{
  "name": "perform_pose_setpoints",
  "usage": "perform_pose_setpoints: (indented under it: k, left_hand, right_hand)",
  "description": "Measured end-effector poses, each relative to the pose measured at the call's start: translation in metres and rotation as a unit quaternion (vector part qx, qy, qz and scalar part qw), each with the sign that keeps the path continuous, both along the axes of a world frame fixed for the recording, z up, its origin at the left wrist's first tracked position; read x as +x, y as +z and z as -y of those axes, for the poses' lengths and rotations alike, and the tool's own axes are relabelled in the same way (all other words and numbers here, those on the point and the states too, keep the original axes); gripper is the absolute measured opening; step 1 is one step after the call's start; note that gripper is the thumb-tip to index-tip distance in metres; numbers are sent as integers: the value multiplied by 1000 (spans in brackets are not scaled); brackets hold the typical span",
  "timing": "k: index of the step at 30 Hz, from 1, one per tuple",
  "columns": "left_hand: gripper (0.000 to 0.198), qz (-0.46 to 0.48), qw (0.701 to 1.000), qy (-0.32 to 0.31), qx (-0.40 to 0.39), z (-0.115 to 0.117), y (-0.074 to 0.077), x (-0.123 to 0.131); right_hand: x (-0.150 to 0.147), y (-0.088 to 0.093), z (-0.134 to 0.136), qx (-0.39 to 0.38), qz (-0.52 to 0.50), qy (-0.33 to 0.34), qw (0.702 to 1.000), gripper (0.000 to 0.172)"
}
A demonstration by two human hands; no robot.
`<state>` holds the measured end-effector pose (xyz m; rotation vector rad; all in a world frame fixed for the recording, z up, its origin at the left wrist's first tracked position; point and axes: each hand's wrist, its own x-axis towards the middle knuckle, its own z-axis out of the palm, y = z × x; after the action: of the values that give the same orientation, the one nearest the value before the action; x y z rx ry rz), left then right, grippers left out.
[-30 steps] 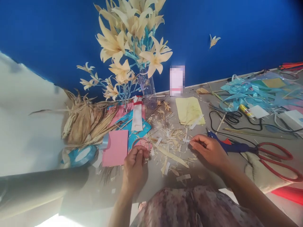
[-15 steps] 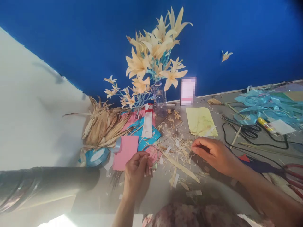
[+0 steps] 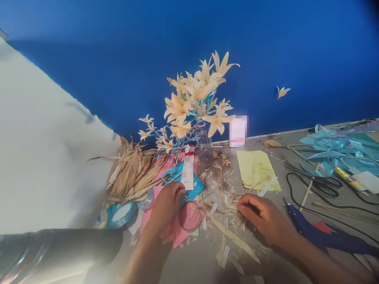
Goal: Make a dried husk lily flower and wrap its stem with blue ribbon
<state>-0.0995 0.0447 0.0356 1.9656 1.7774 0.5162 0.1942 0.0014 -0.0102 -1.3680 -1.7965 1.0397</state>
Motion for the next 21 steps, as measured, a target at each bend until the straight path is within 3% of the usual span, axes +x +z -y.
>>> perform_pose_setpoints:
  k: [6,10,15,21]
  left_hand:
    - [24,-102,978,-180,6,-38,-17,33]
    - [25,-147,956,-254,7,-55,-31,49]
    - [22,-163,952,-260,11,-73,-29,57]
    - [29,-174,956,-235,-25,-65,-6,55]
  right_hand:
    - [-3,-3,4,33,21,30,999,22]
    - [-2,-7,5,39,28,44,998,19]
    - [-2,-7,5,48,39,46,997,19]
    - [-2,-10,4,68,47,49,995,25]
